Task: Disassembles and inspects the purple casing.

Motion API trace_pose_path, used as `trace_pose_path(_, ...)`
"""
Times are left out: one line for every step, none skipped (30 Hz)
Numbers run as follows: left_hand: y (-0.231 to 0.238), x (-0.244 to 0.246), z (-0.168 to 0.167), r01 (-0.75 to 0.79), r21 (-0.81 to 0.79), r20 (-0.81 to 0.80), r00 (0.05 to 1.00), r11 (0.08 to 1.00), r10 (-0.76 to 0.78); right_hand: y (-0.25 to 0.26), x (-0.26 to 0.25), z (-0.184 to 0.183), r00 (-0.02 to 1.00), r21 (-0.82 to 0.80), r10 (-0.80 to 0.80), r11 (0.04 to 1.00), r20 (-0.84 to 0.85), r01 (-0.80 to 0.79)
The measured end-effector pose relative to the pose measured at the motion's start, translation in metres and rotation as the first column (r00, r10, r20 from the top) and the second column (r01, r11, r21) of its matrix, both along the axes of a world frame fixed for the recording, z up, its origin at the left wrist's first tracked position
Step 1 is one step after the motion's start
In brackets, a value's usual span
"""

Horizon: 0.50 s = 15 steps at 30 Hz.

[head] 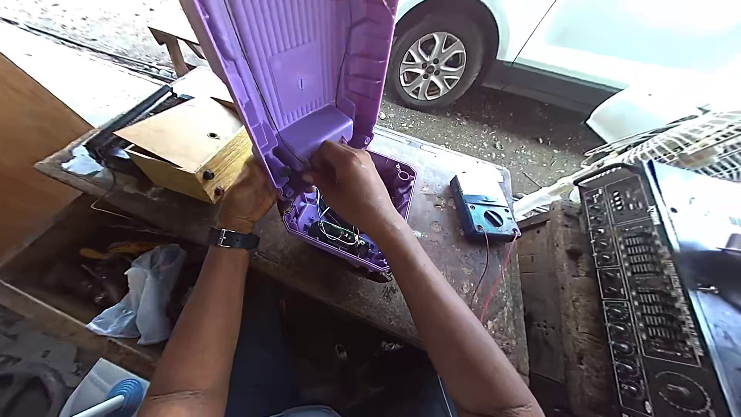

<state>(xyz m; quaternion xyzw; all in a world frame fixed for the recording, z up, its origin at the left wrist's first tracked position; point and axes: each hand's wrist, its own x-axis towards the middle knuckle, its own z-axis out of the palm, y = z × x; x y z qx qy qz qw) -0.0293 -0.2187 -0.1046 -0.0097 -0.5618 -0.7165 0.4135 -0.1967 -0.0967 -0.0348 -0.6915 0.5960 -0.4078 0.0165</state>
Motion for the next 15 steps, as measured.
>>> trace_pose_path(0.005,-0.001,-0.001,-0.008,-0.047,0.011,1.0,0.999,0.009,0.001,0.002,-0.003,1.0,-0.025,-0.016,1.0,-0.004,0.016)
trace_pose_path(0.01,-0.002,0.0,-0.018,-0.094,0.018,1.0,0.995,0.02,0.001,0.004,-0.006,0.999,-0.048,-0.034,0.998,-0.001,0.034)
trace_pose_path(0.015,-0.003,0.002,-0.031,-0.109,0.028,0.999,0.994,0.034,0.001,0.006,-0.008,0.999,-0.052,-0.043,0.998,0.013,0.043)
trace_pose_path(0.018,-0.006,0.007,-0.044,-0.122,0.042,0.998,0.992,0.05,0.001,0.006,-0.009,0.999,-0.047,-0.04,0.998,0.033,0.041)
trace_pose_path(0.019,-0.009,0.01,-0.08,-0.127,0.069,0.994,0.989,0.089,0.001,0.007,-0.009,0.998,-0.037,-0.028,0.999,0.056,0.03)
trace_pose_path(0.017,-0.011,0.01,-0.114,-0.129,0.092,0.988,0.985,0.126,0.001,0.006,-0.01,0.997,-0.019,-0.012,1.0,0.076,0.014)
trace_pose_path(0.014,-0.013,0.008,-0.136,-0.13,0.102,0.983,0.982,0.15,0.001,0.005,-0.009,0.996,0.006,0.005,1.0,0.088,-0.005)
trace_pose_path(0.012,-0.014,0.005,-0.159,-0.125,0.115,0.978,0.979,0.173,0.003,0.003,-0.008,0.995,0.027,0.026,0.999,0.096,-0.029)
trace_pose_path(0.011,-0.013,0.003,-0.186,-0.123,0.143,0.969,0.975,0.203,0.005,0.002,-0.006,0.993,0.043,0.051,0.998,0.103,-0.056)
trace_pose_path(0.012,-0.01,0.0,-0.221,-0.133,0.191,0.951,0.966,0.244,0.006,0.0,-0.007,0.991,0.052,0.073,0.995,0.114,-0.08)
trace_pose_path(0.014,-0.006,-0.003,-0.253,-0.156,0.241,0.928,0.955,0.285,0.008,-0.001,-0.007,0.988,0.059,0.088,0.994,0.127,-0.097)
trace_pose_path(0.016,-0.005,-0.004,-0.271,-0.167,0.264,0.914,0.948,0.308,0.009,-0.002,-0.008,0.986,0.069,0.096,0.992,0.138,-0.106)
trace_pose_path(0.015,-0.005,-0.002,-0.278,-0.169,0.272,0.909,0.946,0.316,0.009,-0.004,-0.009,0.983,0.07,0.104,0.991,0.15,-0.116)
trace_pose_path(0.015,-0.007,0.0,-0.284,-0.163,0.275,0.907,0.945,0.319,0.007,-0.006,-0.011,0.981,0.065,0.114,0.99,0.158,-0.126)
trace_pose_path(0.015,-0.008,0.001,-0.279,-0.152,0.268,0.912,0.948,0.311,0.006,-0.008,-0.012,0.979,0.067,0.121,0.989,0.166,-0.134)
